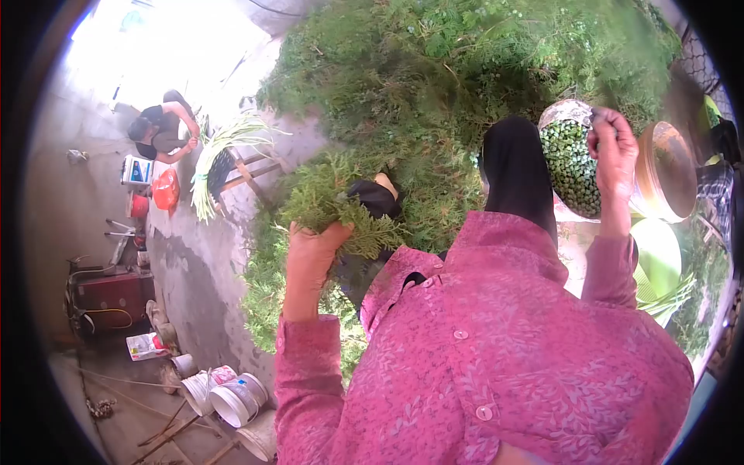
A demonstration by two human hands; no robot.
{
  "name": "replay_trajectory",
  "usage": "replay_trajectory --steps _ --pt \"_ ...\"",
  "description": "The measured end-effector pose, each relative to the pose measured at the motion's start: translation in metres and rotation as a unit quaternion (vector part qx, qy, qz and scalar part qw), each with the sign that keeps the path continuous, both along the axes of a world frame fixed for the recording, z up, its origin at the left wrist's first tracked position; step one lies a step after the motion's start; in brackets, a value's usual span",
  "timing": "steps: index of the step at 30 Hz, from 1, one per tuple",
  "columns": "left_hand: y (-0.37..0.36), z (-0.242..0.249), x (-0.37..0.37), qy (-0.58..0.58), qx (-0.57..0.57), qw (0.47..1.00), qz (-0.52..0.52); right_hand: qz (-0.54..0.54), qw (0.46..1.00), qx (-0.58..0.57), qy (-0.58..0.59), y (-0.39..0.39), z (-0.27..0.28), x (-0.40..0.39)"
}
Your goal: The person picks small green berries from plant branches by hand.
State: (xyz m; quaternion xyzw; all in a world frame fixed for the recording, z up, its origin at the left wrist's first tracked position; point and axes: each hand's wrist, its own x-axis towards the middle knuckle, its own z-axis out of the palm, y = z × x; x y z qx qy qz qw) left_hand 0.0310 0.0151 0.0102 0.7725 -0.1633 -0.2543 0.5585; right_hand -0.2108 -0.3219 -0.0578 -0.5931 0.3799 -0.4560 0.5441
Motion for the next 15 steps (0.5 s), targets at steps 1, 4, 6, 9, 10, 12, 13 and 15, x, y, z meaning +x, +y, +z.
replay_trajectory --steps 1,4,6,9,10,12,13,15 --pt "-0.004 0.001 -0.003 0.045 -0.008 0.999 0.005 -0.028 0.989 -0.053 0.136 -0.017 -0.032 -0.011" --pt "-0.014 0.009 -0.007 0.113 -0.039 0.993 0.005 -0.026 0.753 -0.431 0.497 -0.033 -0.098 -0.044" --pt "-0.016 0.013 -0.01 0.136 -0.052 0.989 0.004 0.046 0.858 -0.265 0.437 -0.024 -0.067 -0.026" --pt "-0.022 0.015 -0.012 0.131 -0.036 0.991 -0.011 0.197 0.966 0.069 0.151 0.02 -0.003 0.026" --pt "-0.023 0.011 -0.013 0.111 -0.032 0.993 -0.021 0.243 0.964 0.083 0.07 0.041 0.019 0.046" --pt "-0.027 0.01 -0.017 0.088 -0.028 0.995 -0.036 0.382 0.918 0.091 0.06 0.081 0.06 0.076" --pt "-0.029 0.01 -0.019 0.067 -0.017 0.996 -0.052 0.446 0.889 0.092 0.044 0.099 0.066 0.091" --pt "-0.031 0.01 -0.024 0.047 -0.006 0.997 -0.064 0.545 0.833 0.044 0.085 0.122 0.067 0.117"
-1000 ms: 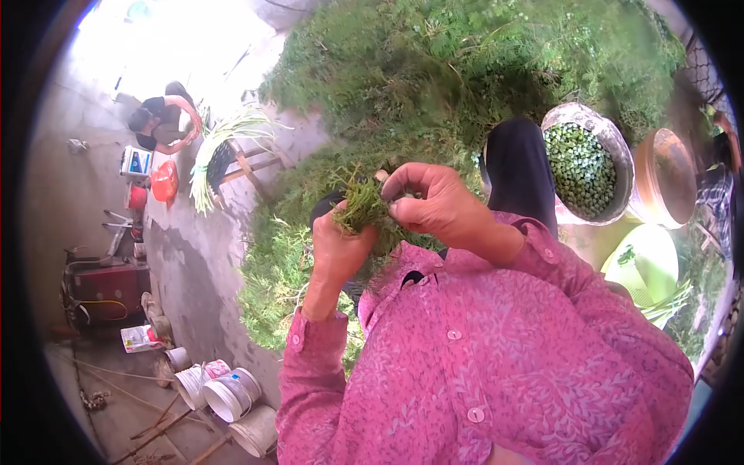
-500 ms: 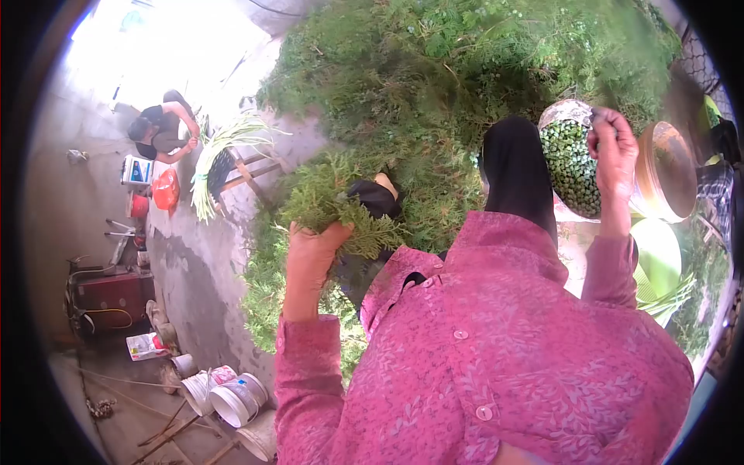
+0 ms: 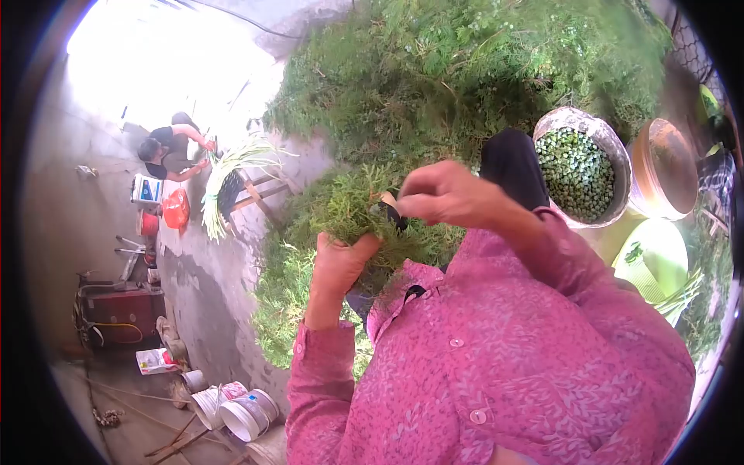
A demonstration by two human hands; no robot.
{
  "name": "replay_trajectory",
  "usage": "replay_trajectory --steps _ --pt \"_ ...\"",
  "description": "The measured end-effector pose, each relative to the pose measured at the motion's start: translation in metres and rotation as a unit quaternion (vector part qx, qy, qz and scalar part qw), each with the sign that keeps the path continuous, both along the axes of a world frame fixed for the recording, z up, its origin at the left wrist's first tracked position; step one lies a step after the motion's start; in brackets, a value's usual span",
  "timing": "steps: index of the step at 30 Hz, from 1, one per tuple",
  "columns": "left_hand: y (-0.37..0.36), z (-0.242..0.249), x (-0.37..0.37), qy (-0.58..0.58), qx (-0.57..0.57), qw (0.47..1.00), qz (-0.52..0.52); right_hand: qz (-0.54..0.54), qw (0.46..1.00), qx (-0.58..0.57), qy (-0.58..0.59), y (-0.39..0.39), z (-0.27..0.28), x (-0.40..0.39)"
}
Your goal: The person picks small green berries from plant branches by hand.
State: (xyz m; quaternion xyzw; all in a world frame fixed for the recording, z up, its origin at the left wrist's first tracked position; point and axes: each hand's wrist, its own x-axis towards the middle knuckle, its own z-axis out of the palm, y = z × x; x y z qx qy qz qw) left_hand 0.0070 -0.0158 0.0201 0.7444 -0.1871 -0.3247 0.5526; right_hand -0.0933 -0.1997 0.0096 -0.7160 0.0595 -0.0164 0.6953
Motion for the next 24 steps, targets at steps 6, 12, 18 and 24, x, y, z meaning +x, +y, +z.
replay_trajectory --steps 6,12,18,24 --pt "0.008 0.0 -0.001 -0.101 0.011 0.993 -0.063 0.018 0.992 0.126 -0.023 0.028 -0.013 0.021" --pt "0.018 0.01 0.0 0.054 -0.04 0.998 -0.002 0.046 0.989 0.085 -0.114 0.026 -0.024 0.021" --pt "0.066 -0.01 0.038 0.173 -0.149 0.964 0.135 -0.162 0.913 0.32 -0.197 -0.041 0.016 -0.009" --pt "0.144 0.008 0.07 0.04 -0.193 0.909 0.367 -0.476 0.873 -0.101 -0.013 -0.155 -0.065 -0.107"
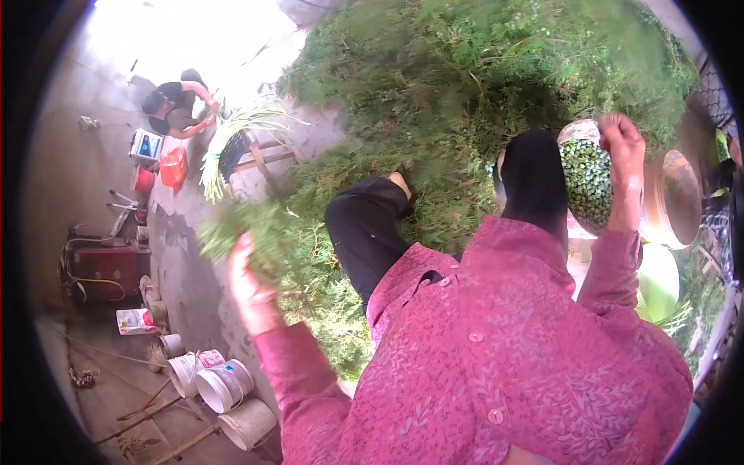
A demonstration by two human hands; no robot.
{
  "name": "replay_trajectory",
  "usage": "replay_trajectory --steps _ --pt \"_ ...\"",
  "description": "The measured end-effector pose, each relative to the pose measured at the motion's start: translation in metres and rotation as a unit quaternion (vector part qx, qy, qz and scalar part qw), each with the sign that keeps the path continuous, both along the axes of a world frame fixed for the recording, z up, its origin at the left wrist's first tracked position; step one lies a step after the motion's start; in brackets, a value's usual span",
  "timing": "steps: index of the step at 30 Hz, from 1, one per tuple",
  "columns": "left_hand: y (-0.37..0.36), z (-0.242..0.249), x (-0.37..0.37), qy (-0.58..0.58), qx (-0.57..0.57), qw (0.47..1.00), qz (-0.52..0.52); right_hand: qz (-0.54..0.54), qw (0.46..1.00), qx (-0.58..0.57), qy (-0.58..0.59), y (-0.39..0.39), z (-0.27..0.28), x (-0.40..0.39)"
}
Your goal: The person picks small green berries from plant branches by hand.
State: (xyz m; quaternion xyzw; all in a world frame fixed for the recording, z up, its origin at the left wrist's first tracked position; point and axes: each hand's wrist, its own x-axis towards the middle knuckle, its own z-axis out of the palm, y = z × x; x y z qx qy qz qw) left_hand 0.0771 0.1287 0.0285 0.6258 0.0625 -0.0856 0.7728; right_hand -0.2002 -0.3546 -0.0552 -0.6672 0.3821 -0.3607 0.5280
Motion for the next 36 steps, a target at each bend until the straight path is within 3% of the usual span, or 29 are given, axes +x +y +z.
replay_trajectory --steps 2,4,6,7,8,10,12,15,16,18,22,25,28,30,34,36 --pt "0.04 0.013 0.006 -0.065 0.158 0.981 0.096 -0.092 0.938 -0.136 0.306 -0.007 -0.03 -0.035" --pt "0.083 0.012 0.012 -0.085 0.236 0.963 0.104 -0.118 0.898 -0.188 0.38 0.001 -0.052 -0.067" --pt "0.125 0.001 0.021 -0.074 0.544 0.832 0.088 -0.121 0.897 -0.169 0.391 0.002 -0.066 -0.084" --pt "0.199 -0.042 0.054 -0.041 0.717 0.692 0.078 -0.12 0.908 -0.139 0.377 0.002 -0.067 -0.085" --pt "0.186 -0.038 0.043 -0.043 0.716 0.692 0.074 -0.121 0.918 -0.109 0.362 0.003 -0.066 -0.085" --pt "0.139 -0.013 0.005 0.055 0.865 0.499 -0.01 -0.11 0.913 -0.134 0.369 0.009 -0.05 -0.07" --pt "0.129 -0.012 0.003 0.125 0.851 0.51 -0.024 -0.102 0.92 -0.156 0.344 0.015 -0.029 -0.051" --pt "0.148 -0.031 0.015 -0.022 0.803 0.595 -0.023 -0.063 0.944 -0.179 0.271 0.02 -0.004 -0.019" --pt "0.147 -0.034 0.016 -0.018 0.801 0.598 -0.024 -0.046 0.947 -0.202 0.244 0.024 0.004 -0.007" --pt "0.126 -0.034 0.022 -0.059 0.736 0.672 -0.061 0.012 0.968 -0.174 0.178 0.029 0.01 0.016" --pt "0.078 -0.034 0.029 -0.093 0.723 0.679 -0.094 0.102 0.975 -0.139 0.141 0.051 0.012 0.067" --pt "0.027 -0.025 0.033 -0.105 0.686 0.708 -0.131 0.176 0.949 -0.201 0.167 0.066 0.0 0.102" --pt "-0.019 -0.031 0.046 -0.092 0.662 0.724 -0.171 0.252 0.935 -0.147 0.2 0.081 -0.013 0.139" --pt "-0.047 -0.048 0.056 -0.257 0.511 0.798 -0.189 0.298 0.91 -0.161 0.238 0.082 -0.047 0.164" --pt "-0.134 -0.053 0.065 -0.192 0.449 0.84 -0.235 0.34 0.886 -0.111 0.297 0.086 -0.123 0.206" --pt "-0.171 -0.068 0.075 -0.211 0.379 0.868 -0.241 0.338 0.87 -0.004 0.358 0.087 -0.166 0.223"
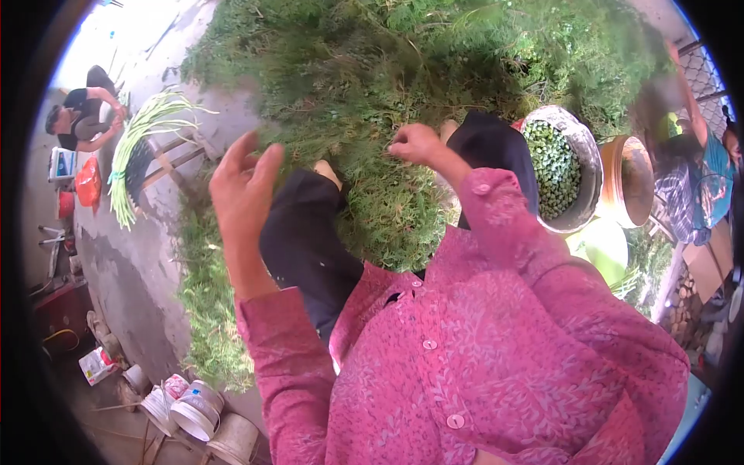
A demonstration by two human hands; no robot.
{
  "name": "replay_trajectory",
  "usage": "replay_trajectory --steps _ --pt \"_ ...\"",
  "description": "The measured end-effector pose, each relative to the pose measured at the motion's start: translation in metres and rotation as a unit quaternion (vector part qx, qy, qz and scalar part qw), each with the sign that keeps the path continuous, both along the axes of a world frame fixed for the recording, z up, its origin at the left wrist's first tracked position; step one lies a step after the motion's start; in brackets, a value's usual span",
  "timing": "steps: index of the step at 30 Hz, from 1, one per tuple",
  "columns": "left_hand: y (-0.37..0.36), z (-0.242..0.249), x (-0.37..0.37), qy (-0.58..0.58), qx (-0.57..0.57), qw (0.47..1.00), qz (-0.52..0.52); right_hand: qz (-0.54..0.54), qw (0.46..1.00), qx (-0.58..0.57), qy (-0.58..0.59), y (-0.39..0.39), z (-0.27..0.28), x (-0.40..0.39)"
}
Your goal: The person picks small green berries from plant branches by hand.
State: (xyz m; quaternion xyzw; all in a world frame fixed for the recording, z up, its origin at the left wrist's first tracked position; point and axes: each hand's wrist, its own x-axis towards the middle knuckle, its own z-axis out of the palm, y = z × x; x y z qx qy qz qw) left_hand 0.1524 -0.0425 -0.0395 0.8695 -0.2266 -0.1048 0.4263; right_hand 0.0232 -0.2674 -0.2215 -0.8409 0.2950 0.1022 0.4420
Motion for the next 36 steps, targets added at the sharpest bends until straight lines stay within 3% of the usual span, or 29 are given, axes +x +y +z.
replay_trajectory --steps 4,6,8,10,12,14,18,22,24,25,27,30,31,33,34,36 --pt "-0.061 -0.044 0.029 0.055 -0.064 0.996 -0.03 -0.101 0.987 0.058 0.112 0.006 -0.105 0.003" --pt "-0.084 -0.062 0.04 0.097 -0.145 0.983 -0.056 -0.102 0.977 -0.071 0.171 0.01 -0.142 -0.007" --pt "-0.095 -0.079 0.053 0.124 -0.148 0.98 -0.057 -0.102 0.971 -0.078 0.202 0.012 -0.175 -0.015" --pt "-0.099 -0.085 0.063 0.069 -0.059 0.994 -0.056 -0.099 0.964 -0.086 0.232 0.013 -0.205 -0.016" --pt "-0.104 -0.068 0.062 0.13 -0.092 0.987 -0.011 -0.111 0.96 -0.129 0.225 0.023 -0.231 -0.02" --pt "-0.103 -0.067 0.065 0.189 -0.186 0.964 0.011 -0.112 0.956 -0.128 0.238 0.028 -0.242 -0.019" --pt "-0.096 -0.07 0.066 0.195 -0.154 0.968 0.011 -0.102 0.957 -0.123 0.244 0.028 -0.262 -0.013" --pt "-0.091 -0.075 0.065 0.223 -0.196 0.955 0.02 -0.118 0.959 -0.128 0.222 0.027 -0.251 -0.021" --pt "-0.083 -0.076 0.07 0.222 -0.223 0.949 0.005 -0.278 0.945 -0.097 0.144 0.022 -0.245 -0.031" --pt "-0.082 -0.076 0.07 0.223 -0.226 0.948 0.005 -0.278 0.944 -0.101 0.145 0.018 -0.244 -0.035" --pt "-0.079 -0.074 0.071 0.224 -0.216 0.95 0.022 -0.352 0.922 0.067 0.146 0.014 -0.243 -0.039" --pt "-0.077 -0.071 0.067 0.245 -0.222 0.943 0.033 -0.398 0.893 0.15 0.145 0.019 -0.221 -0.029" --pt "-0.078 -0.07 0.066 0.247 -0.222 0.943 0.033 -0.399 0.893 0.15 0.146 0.025 -0.22 -0.026" --pt "-0.079 -0.069 0.063 0.276 -0.229 0.931 0.059 -0.185 0.968 0.055 0.163 0.037 -0.222 -0.023" --pt "-0.079 -0.069 0.063 0.278 -0.228 0.931 0.058 -0.186 0.967 0.056 0.165 0.043 -0.224 -0.02" --pt "-0.08 -0.07 0.063 0.268 -0.227 0.935 0.052 -0.092 0.983 -0.051 0.151 0.056 -0.23 -0.014"
